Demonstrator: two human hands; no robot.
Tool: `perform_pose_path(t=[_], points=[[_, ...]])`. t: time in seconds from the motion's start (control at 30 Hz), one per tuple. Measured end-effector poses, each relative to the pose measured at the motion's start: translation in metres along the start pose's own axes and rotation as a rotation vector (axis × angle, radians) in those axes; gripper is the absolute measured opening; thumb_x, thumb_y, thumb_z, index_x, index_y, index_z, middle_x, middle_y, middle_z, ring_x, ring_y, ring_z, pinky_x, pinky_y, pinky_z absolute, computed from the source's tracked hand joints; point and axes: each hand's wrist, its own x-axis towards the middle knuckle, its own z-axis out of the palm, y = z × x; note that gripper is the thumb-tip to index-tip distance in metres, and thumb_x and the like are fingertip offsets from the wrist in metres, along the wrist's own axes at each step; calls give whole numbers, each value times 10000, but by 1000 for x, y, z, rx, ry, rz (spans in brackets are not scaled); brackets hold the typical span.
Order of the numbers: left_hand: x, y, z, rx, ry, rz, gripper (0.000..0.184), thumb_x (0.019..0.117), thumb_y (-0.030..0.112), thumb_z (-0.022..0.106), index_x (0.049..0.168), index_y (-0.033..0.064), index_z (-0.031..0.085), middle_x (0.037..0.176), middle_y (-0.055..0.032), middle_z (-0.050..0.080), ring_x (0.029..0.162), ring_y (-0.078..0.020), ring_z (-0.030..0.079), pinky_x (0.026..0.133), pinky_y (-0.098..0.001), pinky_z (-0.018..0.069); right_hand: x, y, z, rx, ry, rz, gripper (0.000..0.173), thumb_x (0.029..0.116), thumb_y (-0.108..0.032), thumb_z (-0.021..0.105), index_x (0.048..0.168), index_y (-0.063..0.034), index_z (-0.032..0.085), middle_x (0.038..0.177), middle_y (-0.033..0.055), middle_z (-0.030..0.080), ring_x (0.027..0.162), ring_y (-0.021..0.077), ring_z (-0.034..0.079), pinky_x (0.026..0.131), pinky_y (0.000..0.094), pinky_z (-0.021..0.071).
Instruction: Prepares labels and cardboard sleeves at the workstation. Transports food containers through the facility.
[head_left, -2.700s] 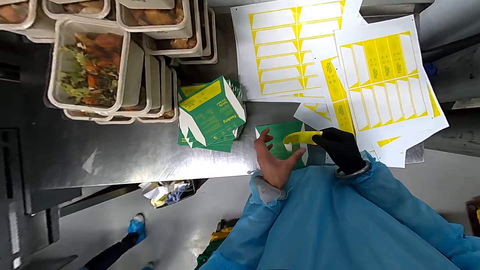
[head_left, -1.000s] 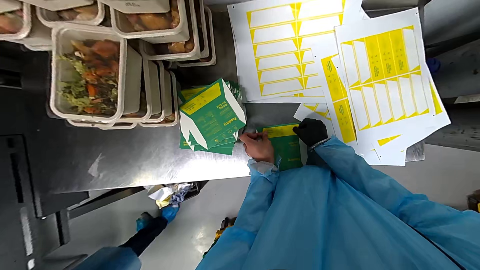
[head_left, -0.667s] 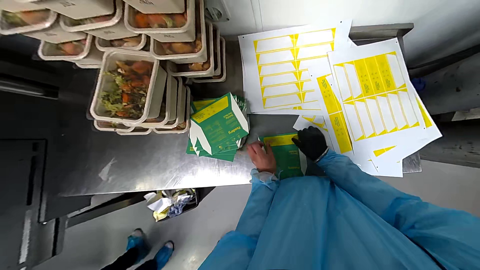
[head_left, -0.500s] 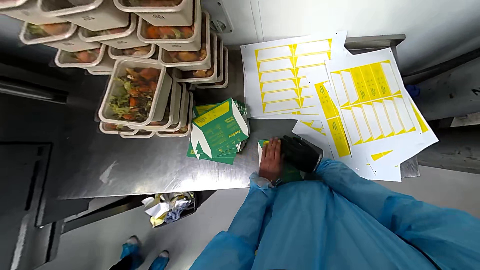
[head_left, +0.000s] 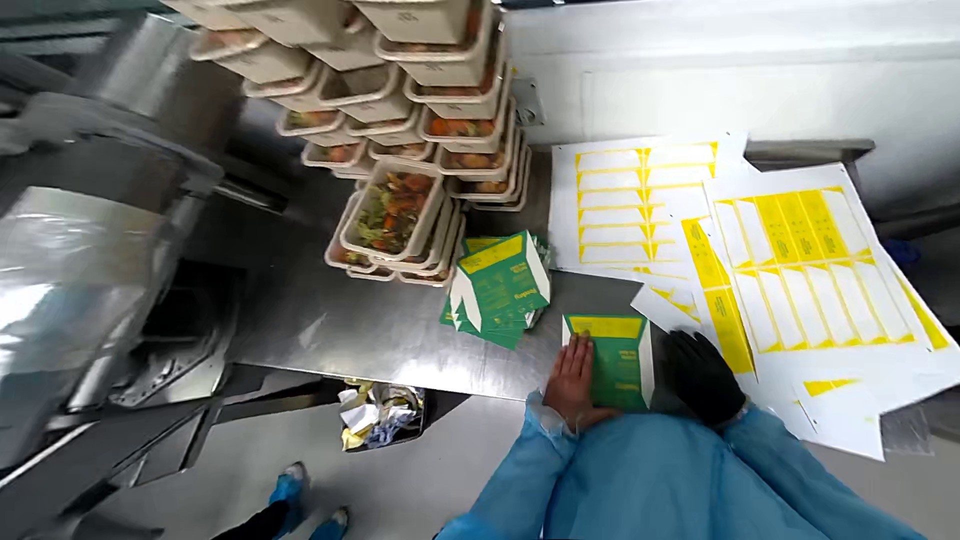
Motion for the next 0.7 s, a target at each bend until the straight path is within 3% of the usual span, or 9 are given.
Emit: perform_pose_path(t=[0.03, 0.1, 0.13, 0.2, 0.3, 0.4, 0.53, 0.6, 0.7], points=[[-3, -2, -3, 24, -101, 53, 1340, 621, 828, 748, 1608, 37, 305, 1699, -154, 208, 1573, -354, 166, 1255, -552, 232, -10, 5, -5, 36, 10, 53, 441, 1039, -346, 486, 1291, -55, 700, 1344, 146, 679, 1281, 313, 630, 1114, 521, 478], [-7, -6, -3, 86, -123, 117, 1224, 588, 443, 952, 1587, 54, 360, 1689, -135, 256, 1552, -355, 245, 1211, -591, 294, -31, 16, -7, 81, -7, 144, 446, 1036, -378, 491, 1287, -78, 706, 1349, 139, 676, 1277, 326, 628, 1098, 516, 484], [-7, -7, 0, 127, -76, 149, 1084, 620, 249, 942, 1551, 46, 425, 1662, -141, 320, 1526, -353, 315, 1182, -603, 340, -38, 21, -7, 79, -13, 168, 453, 1035, -390, 492, 1283, -81, 711, 1344, 134, 681, 1275, 324, 629, 1091, 508, 488], [-17, -4, 6, 224, -28, 230, 663, 826, 79, 762, 1453, 37, 551, 1599, -150, 432, 1473, -344, 416, 1130, -592, 420, -51, 25, -9, 85, -23, 190, 456, 1033, -404, 497, 1286, -94, 716, 1343, 119, 684, 1278, 303, 628, 1087, 490, 491], [-34, 0, -6, 217, -37, 292, 379, 964, 50, 585, 1336, 65, 657, 1467, -107, 592, 1384, -289, 538, 1097, -489, 489, -62, 26, -14, 100, -29, 209, 427, 1022, -380, 518, 1275, -101, 721, 1336, 106, 690, 1269, 288, 633, 1073, 480, 496], [-57, -5, -28, 40, 279, 377, 326, 998, 45, 565, 1305, 58, 674, 1356, -115, 671, 1304, -247, 616, 1113, -404, 501, -65, 22, -18, 108, -33, 221, 395, 1026, -360, 521, 1263, -120, 726, 1320, 86, 698, 1256, 265, 640, 1066, 459, 499], [-62, -4, -97, -163, 699, 438, 351, 1010, 43, 520, 1342, 39, 635, 1373, -129, 654, 1336, -270, 584, 1147, -451, 480, -59, 13, -30, 97, 28, 239, 359, 1029, -328, 532, 1259, -137, 731, 1319, 65, 700, 1249, 239, 640, 1063, 441, 505], [-50, -24, -124, -67, 783, 320, 343, 1010, 46, 469, 1313, 28, 628, 1354, -141, 654, 1328, -268, 580, 1141, -447, 461, -59, 15, -35, 74, 53, 269, 344, 1030, -309, 534, 1251, -137, 732, 1317, 68, 699, 1244, 238, 643, 1061, 447, 508], [-14, -74, -127, 111, 775, 202, 413, 996, 8, 432, 1351, 4, 643, 1392, -201, 630, 1347, -364, 566, 1150, -507, 441, -80, 31, -40, 45, 56, 314, 322, 1031, -317, 549, 1243, -161, 735, 1309, 44, 703, 1241, 217, 643, 1060, 434, 514]])
